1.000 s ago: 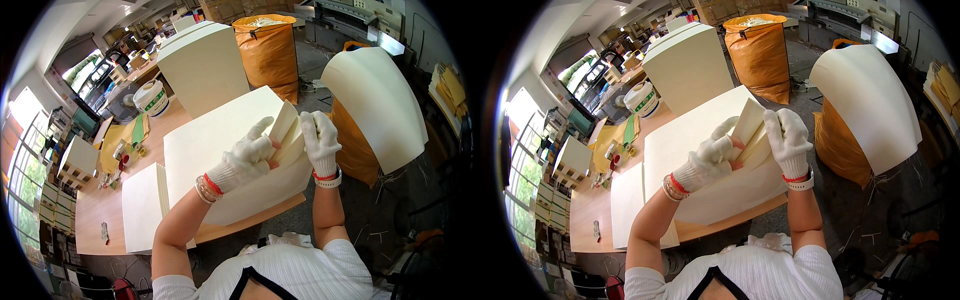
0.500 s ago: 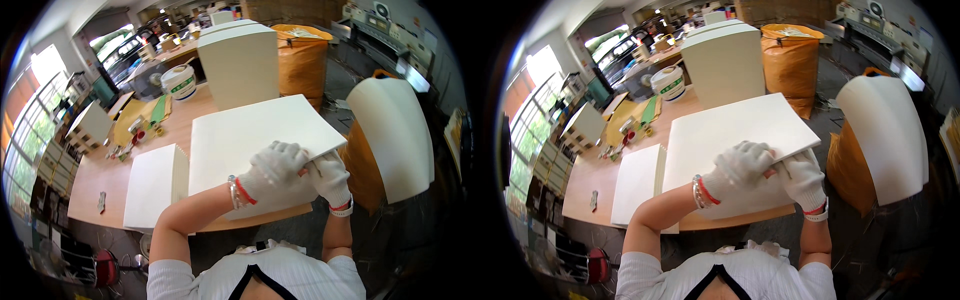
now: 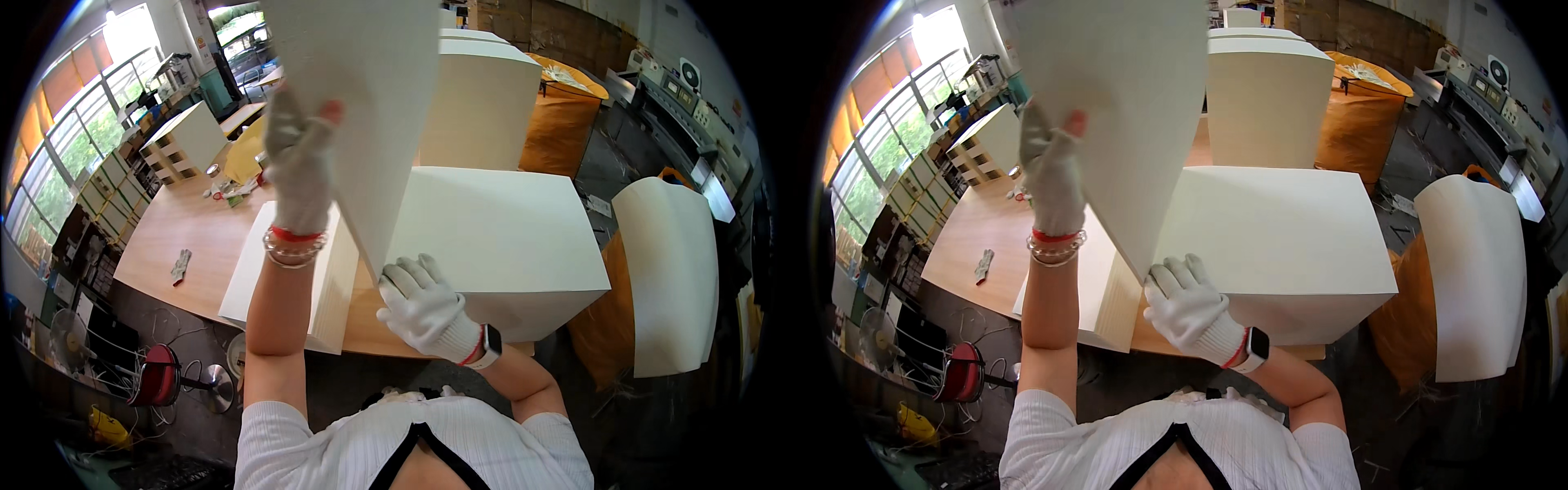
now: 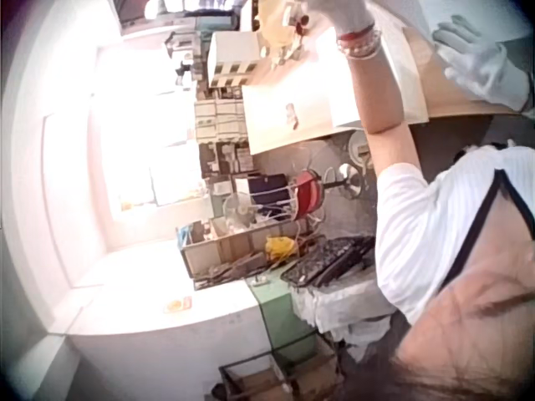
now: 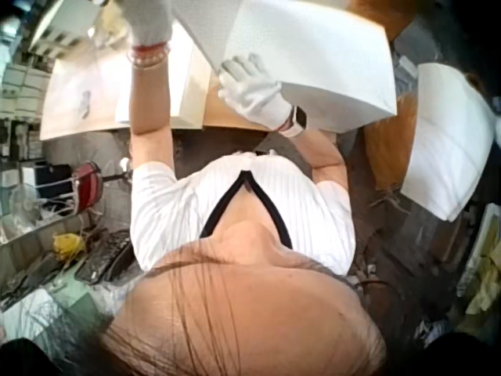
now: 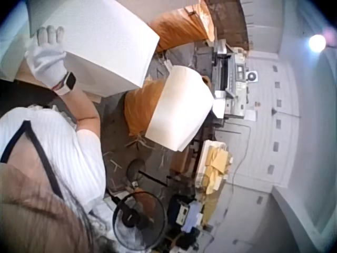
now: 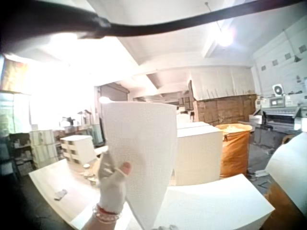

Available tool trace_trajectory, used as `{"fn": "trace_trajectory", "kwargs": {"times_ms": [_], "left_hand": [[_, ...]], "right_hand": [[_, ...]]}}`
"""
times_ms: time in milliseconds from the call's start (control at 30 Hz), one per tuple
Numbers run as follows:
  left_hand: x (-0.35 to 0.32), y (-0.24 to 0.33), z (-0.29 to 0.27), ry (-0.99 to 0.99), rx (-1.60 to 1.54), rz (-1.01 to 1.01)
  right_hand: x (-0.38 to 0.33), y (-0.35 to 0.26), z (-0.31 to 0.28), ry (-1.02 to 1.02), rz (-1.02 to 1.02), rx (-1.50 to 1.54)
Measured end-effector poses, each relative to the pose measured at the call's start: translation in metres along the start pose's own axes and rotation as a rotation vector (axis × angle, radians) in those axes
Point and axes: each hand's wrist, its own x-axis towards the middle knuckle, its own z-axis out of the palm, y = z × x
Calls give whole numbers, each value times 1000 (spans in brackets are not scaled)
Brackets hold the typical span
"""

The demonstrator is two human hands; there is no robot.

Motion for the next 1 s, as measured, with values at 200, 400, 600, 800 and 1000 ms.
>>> {"fn": "trace_trajectory", "kwargs": {"times_ms": [200, 400, 600, 800, 1000], "left_hand": [[11, -8, -94, 330, -130, -62], [-6, -1, -79, 402, 12, 101], [53, -10, -133, 373, 65, 33], [22, 49, -120, 362, 267, 135], [-65, 21, -74, 55, 890, 441]], "right_hand": [[5, -8, 7, 42, 36, -9], [25, -26, 21, -13, 140, 260], [38, -45, 40, 37, 136, 304], [45, -56, 62, 154, 264, 438], [62, -71, 144, 91, 438, 738]]}}
